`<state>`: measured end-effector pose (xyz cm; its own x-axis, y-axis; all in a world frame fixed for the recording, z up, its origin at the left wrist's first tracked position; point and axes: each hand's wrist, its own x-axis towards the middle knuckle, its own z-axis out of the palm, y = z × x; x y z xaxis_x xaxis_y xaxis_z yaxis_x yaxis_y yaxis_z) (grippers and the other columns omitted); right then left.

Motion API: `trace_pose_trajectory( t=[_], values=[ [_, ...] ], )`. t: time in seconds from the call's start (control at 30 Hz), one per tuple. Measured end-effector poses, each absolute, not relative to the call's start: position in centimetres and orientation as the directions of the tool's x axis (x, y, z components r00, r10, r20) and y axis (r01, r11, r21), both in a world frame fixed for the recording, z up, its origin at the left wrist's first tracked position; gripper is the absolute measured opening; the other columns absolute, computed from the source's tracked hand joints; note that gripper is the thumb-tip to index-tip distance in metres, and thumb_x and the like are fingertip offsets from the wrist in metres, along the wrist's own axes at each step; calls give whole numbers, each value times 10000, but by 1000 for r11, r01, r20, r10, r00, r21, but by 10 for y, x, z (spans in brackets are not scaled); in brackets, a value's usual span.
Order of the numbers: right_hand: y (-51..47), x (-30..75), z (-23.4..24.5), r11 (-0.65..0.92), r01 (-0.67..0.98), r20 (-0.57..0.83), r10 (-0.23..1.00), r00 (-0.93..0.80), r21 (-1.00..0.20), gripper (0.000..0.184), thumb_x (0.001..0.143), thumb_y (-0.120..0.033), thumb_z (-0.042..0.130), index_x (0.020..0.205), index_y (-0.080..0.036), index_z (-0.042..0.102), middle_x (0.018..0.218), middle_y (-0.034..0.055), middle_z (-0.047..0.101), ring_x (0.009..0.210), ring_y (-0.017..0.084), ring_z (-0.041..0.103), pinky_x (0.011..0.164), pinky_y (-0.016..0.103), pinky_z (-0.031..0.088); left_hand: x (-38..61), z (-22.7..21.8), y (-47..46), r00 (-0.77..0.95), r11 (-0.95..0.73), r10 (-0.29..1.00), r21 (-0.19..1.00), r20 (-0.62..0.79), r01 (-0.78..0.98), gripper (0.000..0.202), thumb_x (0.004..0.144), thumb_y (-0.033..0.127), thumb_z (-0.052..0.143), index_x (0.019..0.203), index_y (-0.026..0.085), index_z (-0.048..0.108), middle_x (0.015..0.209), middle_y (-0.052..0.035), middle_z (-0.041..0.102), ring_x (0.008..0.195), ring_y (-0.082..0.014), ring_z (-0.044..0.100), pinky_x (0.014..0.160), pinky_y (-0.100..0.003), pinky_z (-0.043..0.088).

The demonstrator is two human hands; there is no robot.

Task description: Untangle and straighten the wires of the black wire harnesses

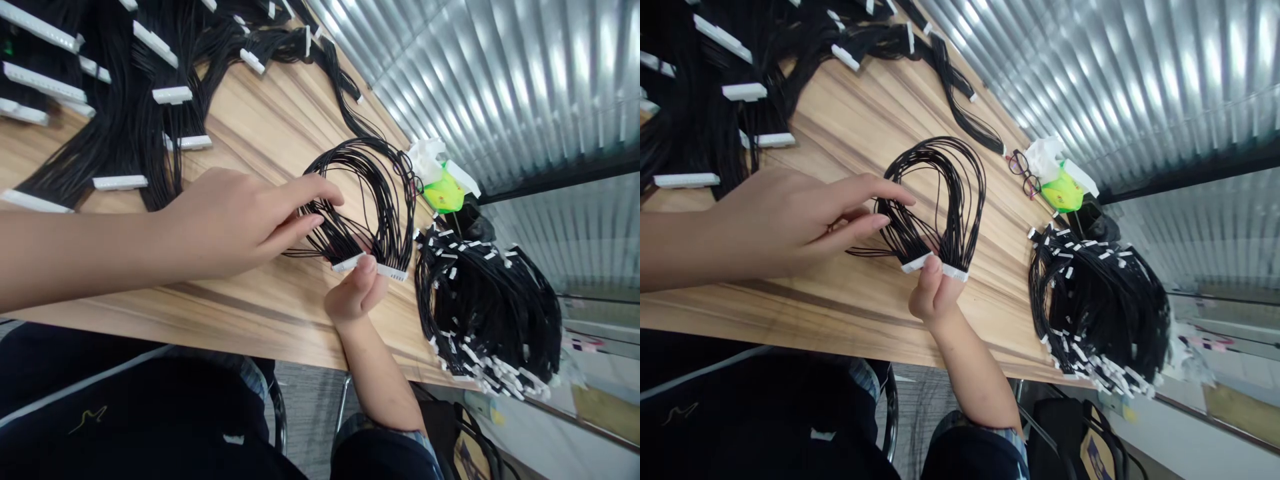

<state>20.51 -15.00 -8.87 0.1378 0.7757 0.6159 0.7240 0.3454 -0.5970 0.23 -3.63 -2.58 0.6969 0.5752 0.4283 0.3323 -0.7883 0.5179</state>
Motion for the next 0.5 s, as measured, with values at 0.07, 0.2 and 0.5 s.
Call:
trace_pose_trajectory(
  t=[0.07, 0.2, 0.5],
  values=[
    [-149, 204, -85, 432, 711, 690, 716, 104, -555, 325, 1051, -355, 429, 1250, -248, 662, 963, 80, 709, 1000, 286, 750, 850, 470, 654, 3, -25, -34, 702, -769, 590, 542, 399, 339, 345, 1078, 470, 400, 1261, 326, 654, 508, 81, 585, 364, -92, 428, 467, -241, 202],
    [-149, 203, -75, 477, 706, 704, 709, 43, -523, 273, 1042, -321, 462, 1124, -257, 714, 958, 70, 714, 963, 265, 743, 810, 424, 649, 1, -18, -29, 695, -766, 594, 548, 405, 335, 428, 1088, 546, 394, 1081, 290, 738, 470, 92, 520, 412, -76, 439, 542, -228, 207],
    [-147, 196, -64, 462, 602, 573, 820, -9, -651, 342, 1058, -415, 404, 1098, -273, 713, 865, 58, 688, 903, 256, 733, 833, 413, 637, 0, -19, -17, 778, -894, 399, 395, 486, 211, 510, 1102, 524, 359, 1028, 254, 785, 589, 43, 617, 522, -80, 505, 554, -253, 221]
  ],
)
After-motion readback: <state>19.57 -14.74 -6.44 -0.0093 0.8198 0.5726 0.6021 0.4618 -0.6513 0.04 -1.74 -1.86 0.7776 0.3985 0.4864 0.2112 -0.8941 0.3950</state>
